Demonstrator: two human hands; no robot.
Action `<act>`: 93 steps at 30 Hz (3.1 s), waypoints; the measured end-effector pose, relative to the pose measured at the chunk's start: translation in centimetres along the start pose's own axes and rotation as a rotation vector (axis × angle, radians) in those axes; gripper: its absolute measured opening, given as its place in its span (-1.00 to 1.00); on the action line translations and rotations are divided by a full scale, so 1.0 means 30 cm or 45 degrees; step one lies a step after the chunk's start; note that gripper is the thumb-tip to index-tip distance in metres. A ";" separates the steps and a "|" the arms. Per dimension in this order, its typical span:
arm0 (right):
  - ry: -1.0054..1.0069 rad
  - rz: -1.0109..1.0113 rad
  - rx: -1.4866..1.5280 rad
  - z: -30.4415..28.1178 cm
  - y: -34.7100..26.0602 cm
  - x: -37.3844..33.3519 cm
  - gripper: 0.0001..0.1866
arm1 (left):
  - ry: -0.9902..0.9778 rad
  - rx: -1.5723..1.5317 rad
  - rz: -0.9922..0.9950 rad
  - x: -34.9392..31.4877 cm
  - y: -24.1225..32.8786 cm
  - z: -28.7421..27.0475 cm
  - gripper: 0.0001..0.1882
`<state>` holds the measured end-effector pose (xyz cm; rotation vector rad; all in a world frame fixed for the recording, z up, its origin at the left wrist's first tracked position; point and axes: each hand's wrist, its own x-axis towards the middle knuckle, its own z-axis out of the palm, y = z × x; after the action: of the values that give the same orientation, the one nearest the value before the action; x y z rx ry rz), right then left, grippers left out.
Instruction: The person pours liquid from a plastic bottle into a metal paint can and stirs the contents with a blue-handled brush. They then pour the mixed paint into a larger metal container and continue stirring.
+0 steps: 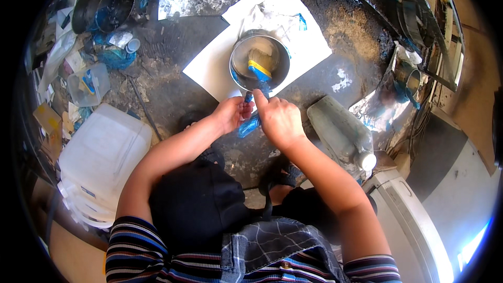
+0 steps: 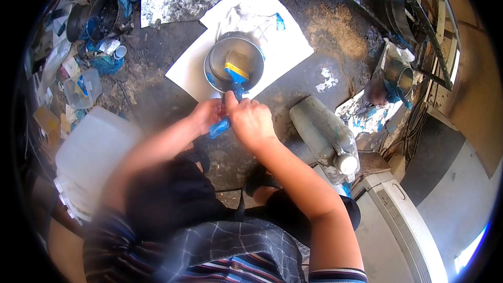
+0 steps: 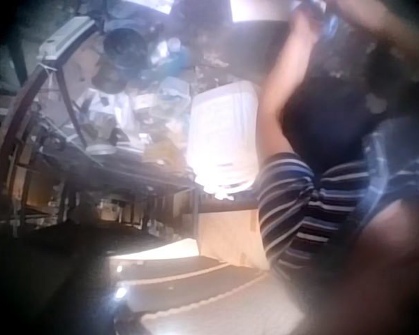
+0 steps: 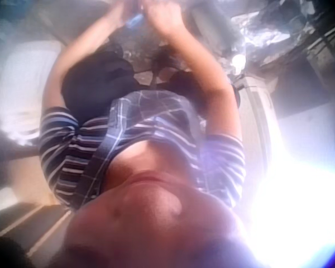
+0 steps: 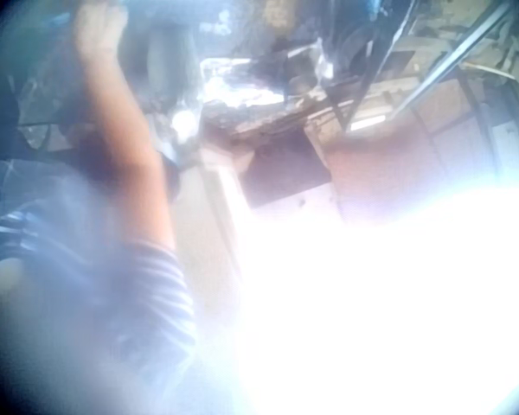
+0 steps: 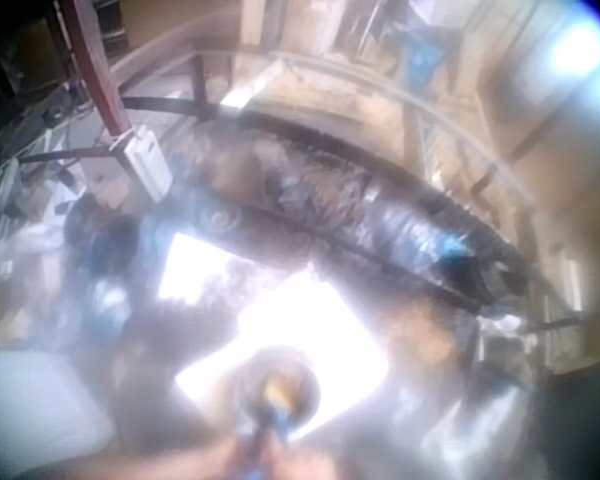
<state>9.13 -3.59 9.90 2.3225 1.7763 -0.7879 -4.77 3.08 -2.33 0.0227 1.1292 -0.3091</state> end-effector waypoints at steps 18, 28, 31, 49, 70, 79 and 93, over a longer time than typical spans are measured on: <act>-0.072 -0.141 -0.105 -0.088 0.062 0.067 -0.84 | -0.051 0.087 -0.075 -0.008 0.015 -0.010 -0.77; -0.036 -0.250 -0.212 -0.073 0.079 0.083 -0.85 | -0.030 0.124 -0.083 -0.034 0.031 0.022 -0.67; -0.009 -0.222 -0.184 -0.072 0.071 0.085 -0.76 | 0.018 0.145 -0.070 -0.029 0.035 0.034 -0.67; 0.139 0.424 0.508 -0.032 -0.087 0.016 -0.45 | 0.049 -0.093 -0.012 -0.047 0.019 0.042 -0.79; 0.101 0.031 0.146 -0.071 0.001 0.090 -0.66 | 0.114 0.143 0.015 -0.020 0.018 0.025 -0.74; 0.032 -0.080 0.136 -0.075 0.040 0.047 -0.55 | 0.094 0.113 -0.043 -0.031 0.027 0.031 -0.67; 0.172 0.403 0.441 0.018 -0.078 -0.005 -0.34 | 0.054 -0.112 0.102 0.015 -0.003 0.003 -0.79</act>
<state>6.77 -3.19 10.02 2.8448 1.3454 -0.9649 -4.56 2.87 -2.67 -0.0035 1.1797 -0.1879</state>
